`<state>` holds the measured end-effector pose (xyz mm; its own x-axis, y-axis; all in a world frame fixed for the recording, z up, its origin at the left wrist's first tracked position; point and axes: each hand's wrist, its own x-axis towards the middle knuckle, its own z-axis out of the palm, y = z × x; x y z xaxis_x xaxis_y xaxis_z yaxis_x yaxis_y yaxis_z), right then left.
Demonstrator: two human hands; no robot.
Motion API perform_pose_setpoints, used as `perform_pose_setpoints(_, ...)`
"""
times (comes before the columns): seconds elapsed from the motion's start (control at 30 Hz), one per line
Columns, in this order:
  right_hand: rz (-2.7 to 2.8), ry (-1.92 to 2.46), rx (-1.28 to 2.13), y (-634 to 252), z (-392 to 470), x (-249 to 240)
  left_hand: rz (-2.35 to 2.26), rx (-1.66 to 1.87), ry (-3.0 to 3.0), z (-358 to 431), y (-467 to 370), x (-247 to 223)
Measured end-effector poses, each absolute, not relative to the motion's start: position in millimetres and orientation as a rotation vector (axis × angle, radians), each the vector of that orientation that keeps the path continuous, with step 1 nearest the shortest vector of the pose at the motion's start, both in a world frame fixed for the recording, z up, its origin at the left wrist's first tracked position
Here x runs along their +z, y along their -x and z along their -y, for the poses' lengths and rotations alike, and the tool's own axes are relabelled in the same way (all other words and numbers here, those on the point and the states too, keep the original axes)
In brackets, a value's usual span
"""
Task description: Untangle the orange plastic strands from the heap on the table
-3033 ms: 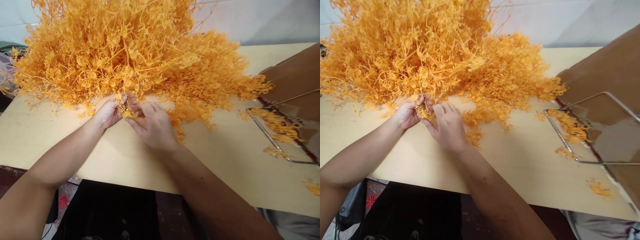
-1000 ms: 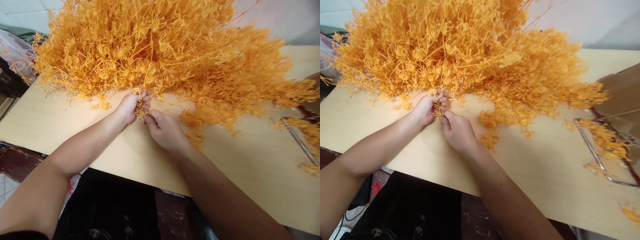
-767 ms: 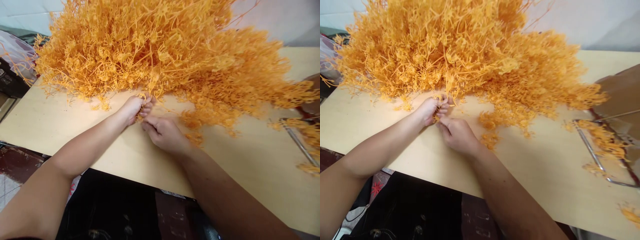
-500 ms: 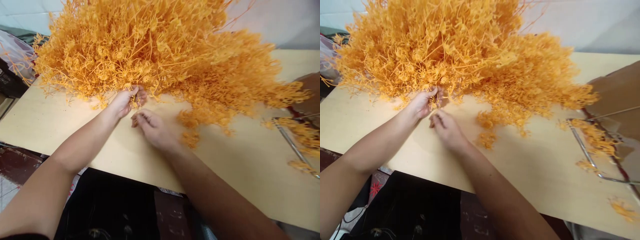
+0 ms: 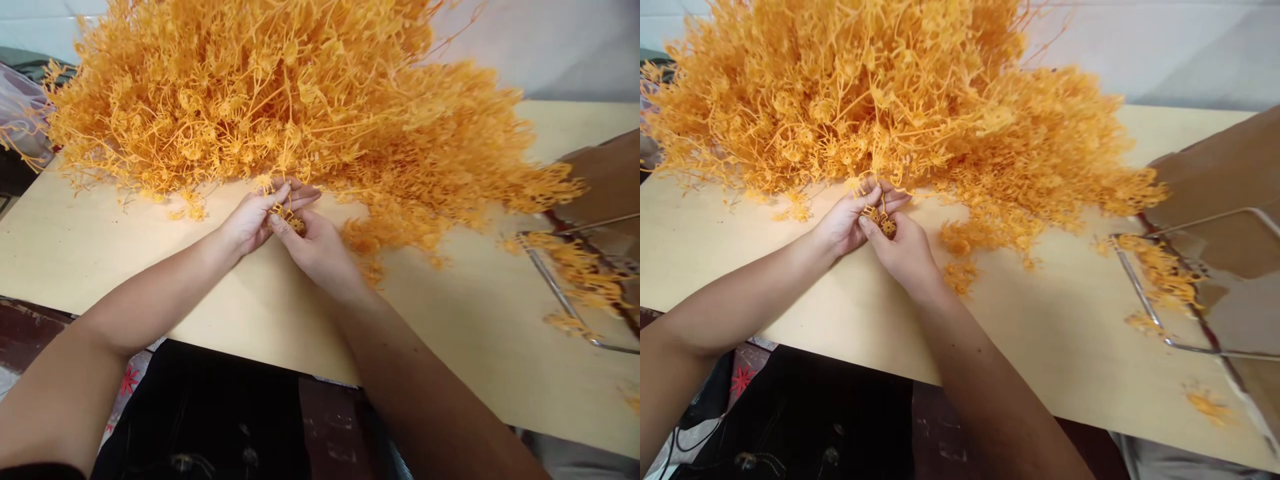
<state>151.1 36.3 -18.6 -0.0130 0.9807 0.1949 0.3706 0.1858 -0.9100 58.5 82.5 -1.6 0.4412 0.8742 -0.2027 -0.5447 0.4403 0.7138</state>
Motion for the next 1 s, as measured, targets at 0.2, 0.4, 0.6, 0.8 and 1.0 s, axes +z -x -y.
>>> perform_pose_setpoints(0.2, 1.620, 1.440, 0.751, -154, -34, -13, -0.613, 0.957, -0.631, -81, -60, -2)
perform_pose_setpoints(0.4, 1.964, 1.609, 0.412, -162, -30, -11, -0.718, 0.940, -0.640, -88, -57, -7)
perform_pose_setpoints(0.6, 2.272, 1.374, 0.233, -152, -4, -3, -0.756, 0.951, -0.695, -98, -58, -8)
perform_pose_setpoints(0.8, 2.384, 0.999, 0.651, -124, 8, -7, -0.805, 1.043, -0.738, -111, -45, -8)
perform_pose_setpoints(1.0, 1.431, 1.412, 0.898, -160, -27, -20, -0.766, 1.024, -0.828, -102, -52, -10)
